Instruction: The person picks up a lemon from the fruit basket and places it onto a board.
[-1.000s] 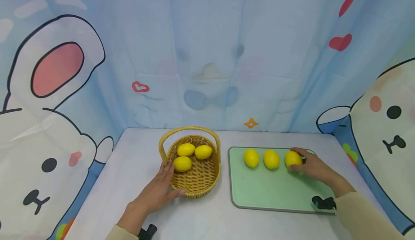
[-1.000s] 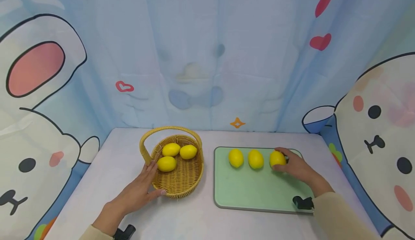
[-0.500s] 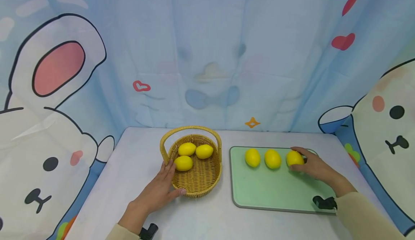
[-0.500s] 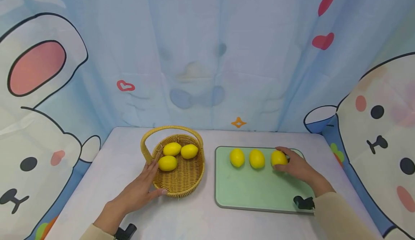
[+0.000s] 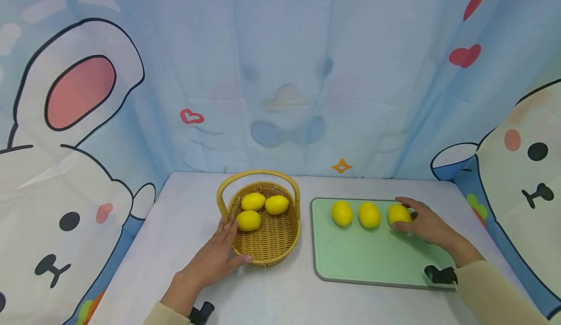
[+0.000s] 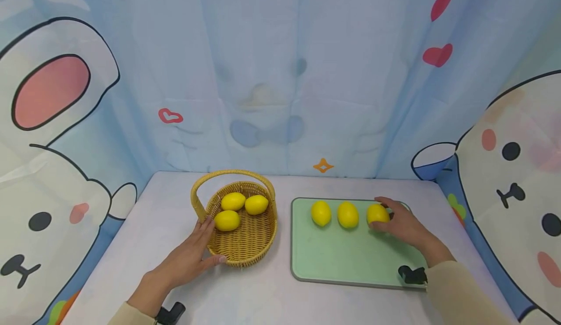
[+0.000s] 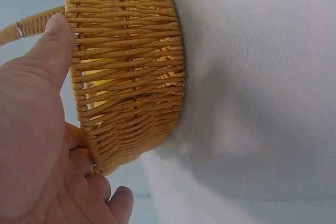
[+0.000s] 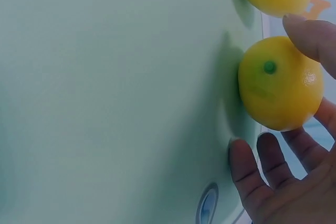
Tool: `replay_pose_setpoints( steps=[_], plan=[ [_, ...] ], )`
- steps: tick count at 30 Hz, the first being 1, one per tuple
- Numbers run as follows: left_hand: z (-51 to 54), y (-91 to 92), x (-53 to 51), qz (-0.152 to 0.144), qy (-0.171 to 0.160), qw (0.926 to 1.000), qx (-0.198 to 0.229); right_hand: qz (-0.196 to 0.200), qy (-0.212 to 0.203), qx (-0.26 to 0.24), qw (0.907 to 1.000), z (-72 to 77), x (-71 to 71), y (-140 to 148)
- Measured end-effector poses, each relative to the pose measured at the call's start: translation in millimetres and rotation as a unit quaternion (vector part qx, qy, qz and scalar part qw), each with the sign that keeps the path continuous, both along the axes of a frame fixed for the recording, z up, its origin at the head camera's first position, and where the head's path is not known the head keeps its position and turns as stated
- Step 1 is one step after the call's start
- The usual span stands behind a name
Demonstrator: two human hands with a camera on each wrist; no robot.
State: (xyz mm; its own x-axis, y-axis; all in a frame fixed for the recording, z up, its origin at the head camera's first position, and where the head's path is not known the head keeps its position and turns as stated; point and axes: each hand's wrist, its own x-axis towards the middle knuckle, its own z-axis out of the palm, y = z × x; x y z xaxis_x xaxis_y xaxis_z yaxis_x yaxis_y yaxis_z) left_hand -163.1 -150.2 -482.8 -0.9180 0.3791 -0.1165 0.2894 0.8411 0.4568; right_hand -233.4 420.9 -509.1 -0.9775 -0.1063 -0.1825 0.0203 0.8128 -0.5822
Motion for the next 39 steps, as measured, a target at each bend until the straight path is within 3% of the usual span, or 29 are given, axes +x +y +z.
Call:
replay_pose_setpoints(
  steps=[7, 20, 29, 39],
  plan=[
    [-0.8, -0.1, -0.3, -0.001, 0.002, 1.0000, -0.001, 0.001, 0.027, 0.002, 0.9996, -0.9, 0.9, 2.4],
    [-3.3, -1.1, -1.5, -0.001, 0.001, 1.0000, -0.002, -0.010, 0.093, -0.012, 0.9955, 15.4, 8.7, -7.6],
    [-3.1, -0.9, -0.4, -0.002, 0.005, 1.0000, 0.004, -0.023, 0.137, -0.048, 0.9892, 26.2, 14.7, -39.8],
    [-1.7, -0.4, -0.4, 0.001, 0.001, 1.0000, 0.007, 0.009, 0.184, -0.110, 0.9768, 36.7, 26.4, -91.2]
  ],
)
